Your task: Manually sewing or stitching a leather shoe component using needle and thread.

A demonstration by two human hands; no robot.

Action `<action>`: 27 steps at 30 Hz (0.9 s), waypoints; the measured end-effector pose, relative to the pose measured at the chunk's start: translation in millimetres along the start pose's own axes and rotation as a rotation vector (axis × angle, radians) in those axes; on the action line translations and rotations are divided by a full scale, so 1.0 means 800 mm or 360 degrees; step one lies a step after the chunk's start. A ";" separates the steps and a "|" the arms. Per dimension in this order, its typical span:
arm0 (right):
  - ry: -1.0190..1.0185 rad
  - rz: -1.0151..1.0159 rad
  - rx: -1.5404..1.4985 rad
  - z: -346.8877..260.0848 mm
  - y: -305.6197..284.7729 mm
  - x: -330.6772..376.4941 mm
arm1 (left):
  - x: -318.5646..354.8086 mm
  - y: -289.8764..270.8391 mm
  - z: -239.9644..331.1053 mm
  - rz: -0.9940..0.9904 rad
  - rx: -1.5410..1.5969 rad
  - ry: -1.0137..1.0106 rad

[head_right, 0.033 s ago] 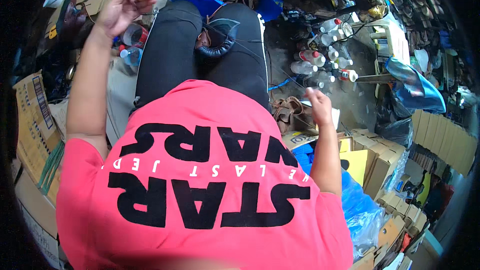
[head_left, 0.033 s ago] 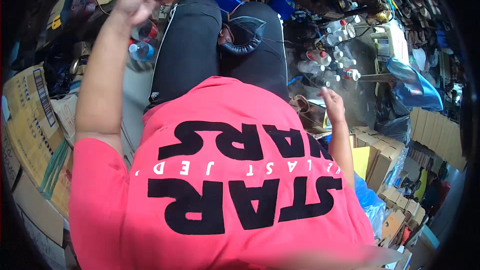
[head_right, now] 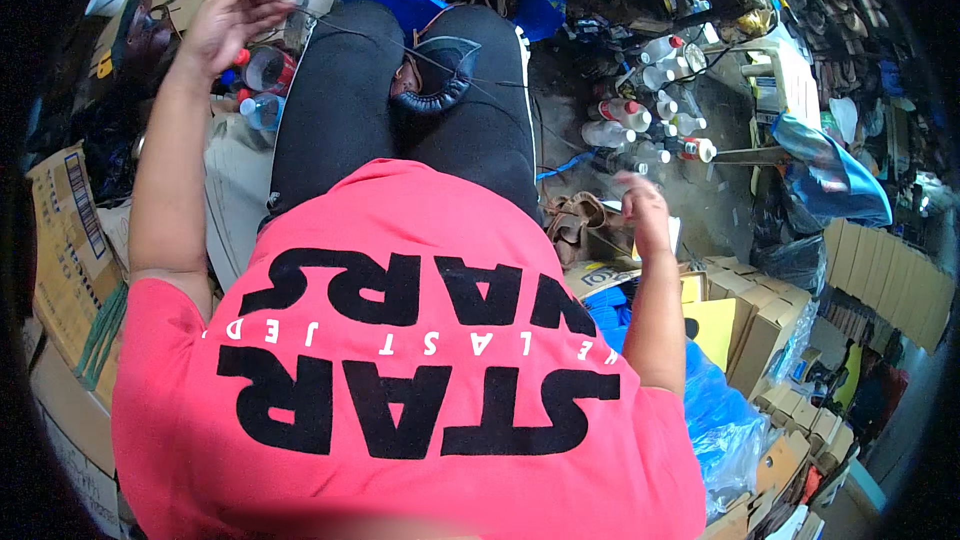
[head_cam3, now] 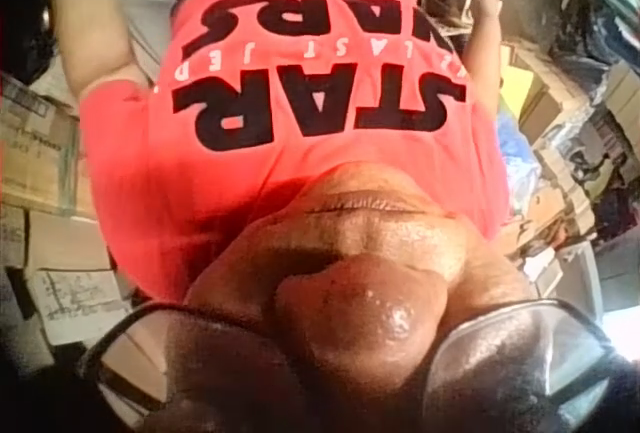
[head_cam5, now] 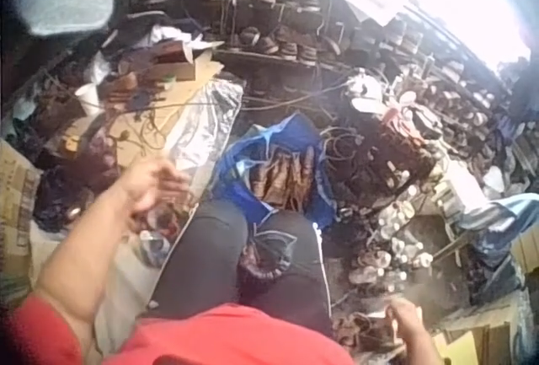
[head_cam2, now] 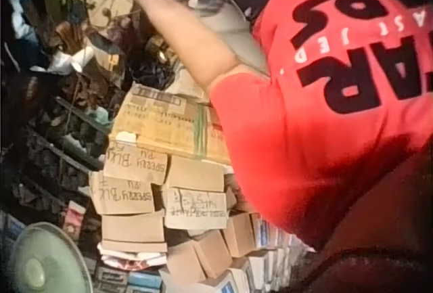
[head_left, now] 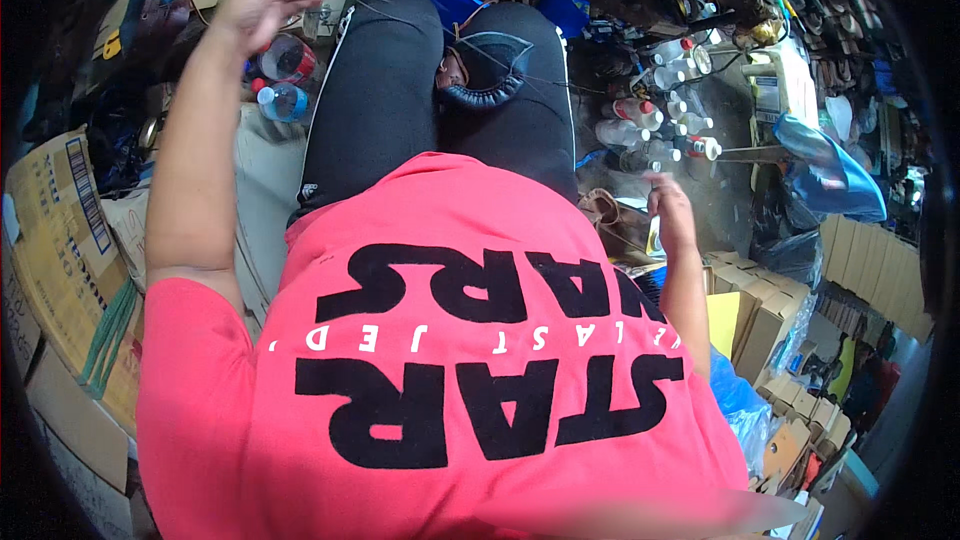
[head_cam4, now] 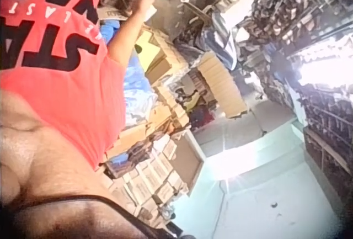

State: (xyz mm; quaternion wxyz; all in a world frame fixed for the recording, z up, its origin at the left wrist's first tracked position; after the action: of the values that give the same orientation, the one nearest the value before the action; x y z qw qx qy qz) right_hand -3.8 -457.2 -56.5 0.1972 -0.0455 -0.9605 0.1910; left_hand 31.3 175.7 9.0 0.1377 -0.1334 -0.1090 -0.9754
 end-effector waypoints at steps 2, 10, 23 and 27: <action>0.0527 0.0085 -0.0732 -0.037 -0.004 0.006 | 0.005 -0.077 0.005 0.0466 -0.0255 0.0176; -0.0820 -0.0238 0.0280 -0.228 0.164 -0.002 | 0.028 0.157 -0.027 -0.0206 -0.1158 0.0990; -0.0556 -0.0765 0.0202 -0.281 0.180 0.047 | 0.008 0.232 -0.063 -0.0763 -0.0898 0.0492; -0.1006 -0.0597 0.0437 -0.263 0.197 0.048 | 0.005 0.214 -0.062 -0.0898 -0.0602 0.0067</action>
State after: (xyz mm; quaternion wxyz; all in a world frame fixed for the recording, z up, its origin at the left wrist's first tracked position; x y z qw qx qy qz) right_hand 46.3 -232.3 75.1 -0.0728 0.2186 -0.9311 0.2829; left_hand 67.2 1.8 -6.3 -0.1626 -0.1011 0.0441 -0.9805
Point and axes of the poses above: each hand's wrist, its own x-axis away from the middle knuckle, its own y-axis out of the palm, z = x × y, the point moved 1 cm from there along -x, towards the middle knuckle, and after that the axes turned 15 degrees about z, right-handed, at the moved point
